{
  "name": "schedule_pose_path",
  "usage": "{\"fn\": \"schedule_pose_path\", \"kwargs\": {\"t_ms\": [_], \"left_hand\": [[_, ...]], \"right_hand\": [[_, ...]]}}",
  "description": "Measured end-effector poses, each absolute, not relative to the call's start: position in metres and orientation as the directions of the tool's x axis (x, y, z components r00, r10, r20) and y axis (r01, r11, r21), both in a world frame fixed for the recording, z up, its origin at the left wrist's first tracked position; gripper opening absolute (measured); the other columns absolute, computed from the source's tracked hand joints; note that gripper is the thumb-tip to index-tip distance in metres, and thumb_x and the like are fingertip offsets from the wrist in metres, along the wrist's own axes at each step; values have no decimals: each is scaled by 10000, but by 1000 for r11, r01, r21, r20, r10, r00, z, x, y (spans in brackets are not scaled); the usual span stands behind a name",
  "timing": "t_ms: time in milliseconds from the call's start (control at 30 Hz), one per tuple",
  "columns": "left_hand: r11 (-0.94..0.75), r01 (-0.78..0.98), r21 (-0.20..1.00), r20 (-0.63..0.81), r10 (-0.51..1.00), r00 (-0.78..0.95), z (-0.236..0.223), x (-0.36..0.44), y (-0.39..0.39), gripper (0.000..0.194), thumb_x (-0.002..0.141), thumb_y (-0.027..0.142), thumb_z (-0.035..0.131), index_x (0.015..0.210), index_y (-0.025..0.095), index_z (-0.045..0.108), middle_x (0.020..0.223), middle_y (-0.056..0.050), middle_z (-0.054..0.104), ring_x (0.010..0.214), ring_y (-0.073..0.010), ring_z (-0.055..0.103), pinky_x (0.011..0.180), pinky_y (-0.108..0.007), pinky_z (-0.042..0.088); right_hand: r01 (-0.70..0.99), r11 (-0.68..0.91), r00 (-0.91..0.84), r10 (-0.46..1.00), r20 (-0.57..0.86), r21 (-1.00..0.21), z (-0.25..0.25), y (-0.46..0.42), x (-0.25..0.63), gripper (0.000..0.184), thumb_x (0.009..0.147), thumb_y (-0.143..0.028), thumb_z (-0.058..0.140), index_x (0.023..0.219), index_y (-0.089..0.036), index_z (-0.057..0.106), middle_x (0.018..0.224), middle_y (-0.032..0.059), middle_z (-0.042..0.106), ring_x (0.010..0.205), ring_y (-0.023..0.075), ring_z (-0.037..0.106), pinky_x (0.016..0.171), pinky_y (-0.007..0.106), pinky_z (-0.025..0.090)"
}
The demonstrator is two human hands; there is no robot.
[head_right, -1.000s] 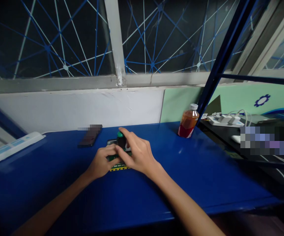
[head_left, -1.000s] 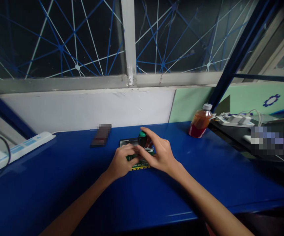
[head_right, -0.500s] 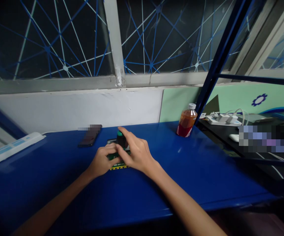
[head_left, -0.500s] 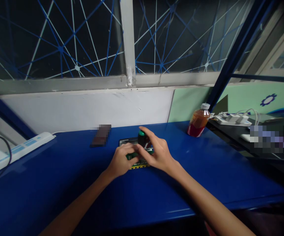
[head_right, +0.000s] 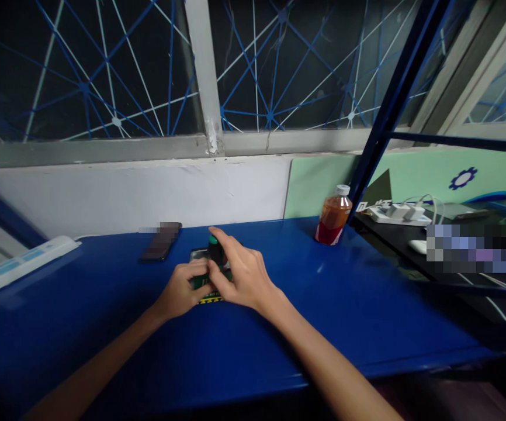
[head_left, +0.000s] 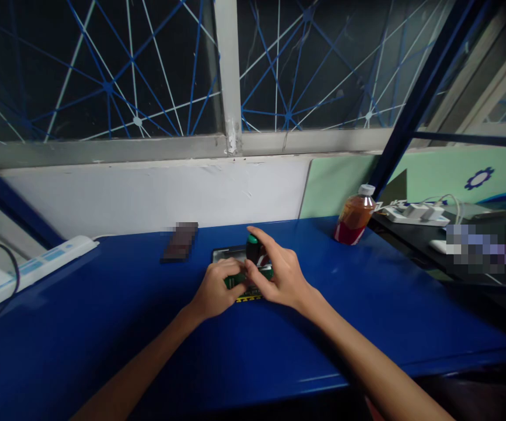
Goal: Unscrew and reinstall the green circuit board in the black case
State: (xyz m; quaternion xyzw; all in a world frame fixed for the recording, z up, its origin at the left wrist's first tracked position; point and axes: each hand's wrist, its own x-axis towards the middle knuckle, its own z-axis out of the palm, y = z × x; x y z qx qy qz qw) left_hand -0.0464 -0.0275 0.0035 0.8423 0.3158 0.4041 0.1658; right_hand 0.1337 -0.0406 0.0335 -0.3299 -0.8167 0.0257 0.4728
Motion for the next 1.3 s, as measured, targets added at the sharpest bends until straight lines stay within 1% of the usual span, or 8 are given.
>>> {"fn": "schedule_pose_path", "kwargs": {"t_ms": [100,200,433,567,667,867,1067,1300], "left_hand": [[-758,417,502,617,651,441,-3,-47,-24,62,788,202,667,732,176,671,782,-30,684,767,-182,619,716,-311,471],[-773,395,497,643,634,431,-4,-46,-23,132,808,187,646,678,178,664,753,-27,677,750,-172,614,701,-304,467],[-754,382,535,575,656,489,5,-45,-28,134,837,166,606,731,173,687,804,-39,694,804,-186,629,737,-318,477],[-748,406,526,579,664,474,1,-46,-27,53,795,172,660,749,174,687,848,-45,693,835,-196,625,769,-333,469],[-753,405,519,613,658,437,-2,-47,-24,28,784,180,676,759,178,686,832,-40,690,819,-190,621,759,-328,468],[-754,366,546,597,657,460,2,-46,-26,133,832,181,620,709,168,669,769,-27,681,754,-160,612,718,-296,474],[-753,394,527,606,658,447,0,-45,-27,89,776,177,665,688,164,675,752,-34,675,757,-178,608,697,-310,479],[-751,359,554,600,659,453,0,-45,-28,148,815,163,615,681,164,680,707,-23,676,682,-150,615,683,-286,501]], "right_hand": [[516,782,-336,560,757,-349,33,-41,134,591,869,-259,470,1424,-200,278,1056,74,623,720,155,619,669,321,537],[517,785,-339,554,760,-341,33,-41,134,600,867,-258,475,1430,-206,272,1054,74,618,728,155,616,659,312,536],[503,788,-343,558,756,-354,34,-39,135,617,863,-253,483,1437,-202,262,1063,71,609,723,151,599,654,318,523],[518,782,-336,559,758,-347,32,-39,135,608,868,-247,483,1436,-196,271,1040,67,619,712,151,594,648,316,513],[517,785,-332,551,765,-341,32,-40,134,598,868,-242,498,1427,-192,292,1029,64,623,715,147,593,654,308,509],[511,796,-322,527,786,-325,34,-40,134,613,858,-254,534,1422,-180,306,991,58,626,697,144,588,636,299,501],[519,790,-332,539,774,-327,33,-40,134,616,859,-263,524,1426,-182,299,913,34,616,693,147,594,633,296,497],[512,789,-343,549,762,-338,33,-41,134,613,867,-280,501,1435,-204,280,986,50,625,706,152,603,641,305,506]]}}
